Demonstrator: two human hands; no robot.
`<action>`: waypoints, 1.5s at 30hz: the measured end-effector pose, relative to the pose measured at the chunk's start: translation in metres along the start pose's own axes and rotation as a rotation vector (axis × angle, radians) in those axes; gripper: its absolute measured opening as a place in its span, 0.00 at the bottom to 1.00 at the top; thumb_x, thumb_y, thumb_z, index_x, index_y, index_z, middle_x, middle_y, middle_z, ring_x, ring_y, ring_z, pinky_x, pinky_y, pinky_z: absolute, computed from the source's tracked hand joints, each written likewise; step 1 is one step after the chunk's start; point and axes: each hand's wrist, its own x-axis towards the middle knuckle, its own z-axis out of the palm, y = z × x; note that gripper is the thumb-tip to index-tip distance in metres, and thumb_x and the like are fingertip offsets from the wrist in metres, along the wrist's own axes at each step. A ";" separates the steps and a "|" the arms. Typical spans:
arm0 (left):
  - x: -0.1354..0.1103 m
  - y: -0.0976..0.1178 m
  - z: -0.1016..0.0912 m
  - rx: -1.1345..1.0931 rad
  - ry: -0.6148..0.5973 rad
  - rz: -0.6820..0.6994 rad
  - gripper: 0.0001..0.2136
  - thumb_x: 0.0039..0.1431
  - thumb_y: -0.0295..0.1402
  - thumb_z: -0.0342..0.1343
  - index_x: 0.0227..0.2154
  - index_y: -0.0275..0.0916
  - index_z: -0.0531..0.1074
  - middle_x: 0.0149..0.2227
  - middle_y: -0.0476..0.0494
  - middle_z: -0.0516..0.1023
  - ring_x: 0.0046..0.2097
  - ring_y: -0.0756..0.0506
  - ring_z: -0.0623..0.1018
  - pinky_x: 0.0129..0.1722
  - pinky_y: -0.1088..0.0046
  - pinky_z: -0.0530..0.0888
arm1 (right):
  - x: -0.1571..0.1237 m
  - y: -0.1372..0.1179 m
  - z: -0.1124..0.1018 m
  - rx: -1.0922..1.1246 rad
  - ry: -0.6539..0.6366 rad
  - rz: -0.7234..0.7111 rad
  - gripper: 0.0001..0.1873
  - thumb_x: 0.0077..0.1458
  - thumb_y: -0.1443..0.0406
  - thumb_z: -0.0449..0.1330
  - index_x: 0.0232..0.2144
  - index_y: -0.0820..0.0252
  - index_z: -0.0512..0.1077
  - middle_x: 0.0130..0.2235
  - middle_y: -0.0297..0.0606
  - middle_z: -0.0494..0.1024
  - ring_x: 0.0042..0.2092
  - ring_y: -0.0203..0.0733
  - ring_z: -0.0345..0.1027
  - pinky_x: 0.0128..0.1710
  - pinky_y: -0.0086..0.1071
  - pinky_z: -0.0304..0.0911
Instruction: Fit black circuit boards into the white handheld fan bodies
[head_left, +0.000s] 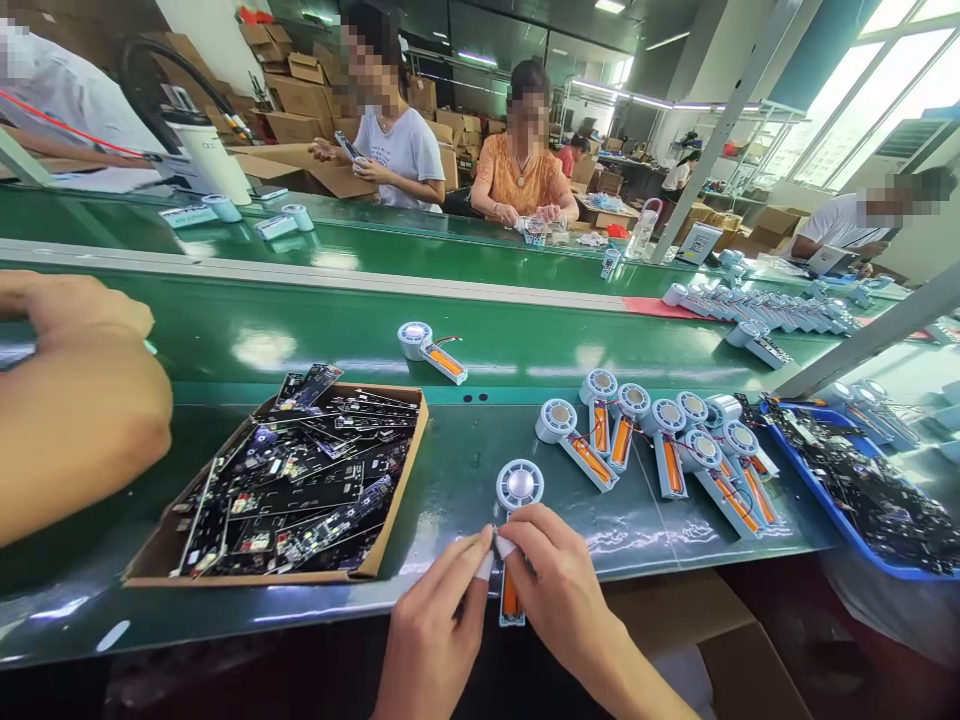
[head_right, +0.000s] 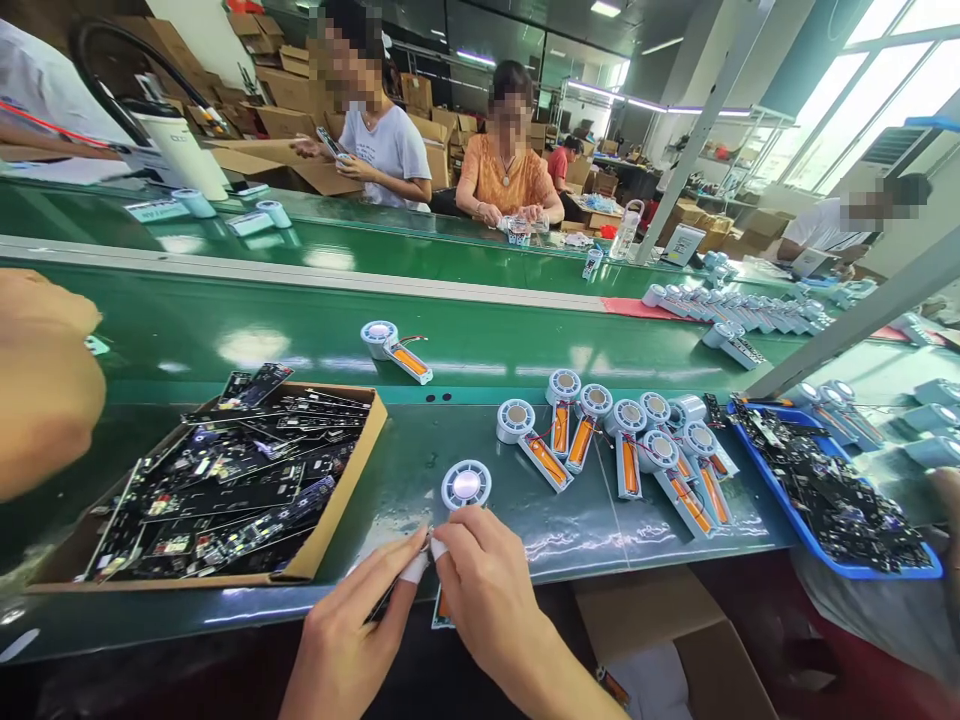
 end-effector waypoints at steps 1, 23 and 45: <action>0.001 0.000 -0.001 -0.014 -0.008 -0.003 0.13 0.64 0.23 0.52 0.46 0.38 0.79 0.42 0.42 0.85 0.43 0.48 0.85 0.48 0.80 0.77 | 0.000 0.001 -0.001 -0.008 -0.015 -0.018 0.14 0.64 0.73 0.50 0.38 0.59 0.76 0.39 0.42 0.78 0.38 0.41 0.72 0.38 0.31 0.68; 0.017 0.008 -0.017 -0.292 -0.303 -0.158 0.17 0.69 0.32 0.48 0.56 0.45 0.74 0.54 0.42 0.81 0.55 0.43 0.80 0.54 0.70 0.77 | 0.013 0.001 -0.033 0.506 -0.244 0.479 0.14 0.64 0.58 0.59 0.41 0.60 0.80 0.29 0.35 0.76 0.30 0.36 0.66 0.32 0.28 0.64; 0.023 0.015 0.028 -1.072 -0.270 -0.842 0.25 0.53 0.48 0.66 0.48 0.38 0.70 0.45 0.38 0.81 0.45 0.40 0.82 0.50 0.62 0.76 | -0.001 0.023 -0.028 1.139 -0.010 0.530 0.16 0.48 0.57 0.69 0.32 0.58 0.68 0.29 0.31 0.72 0.26 0.32 0.63 0.23 0.24 0.57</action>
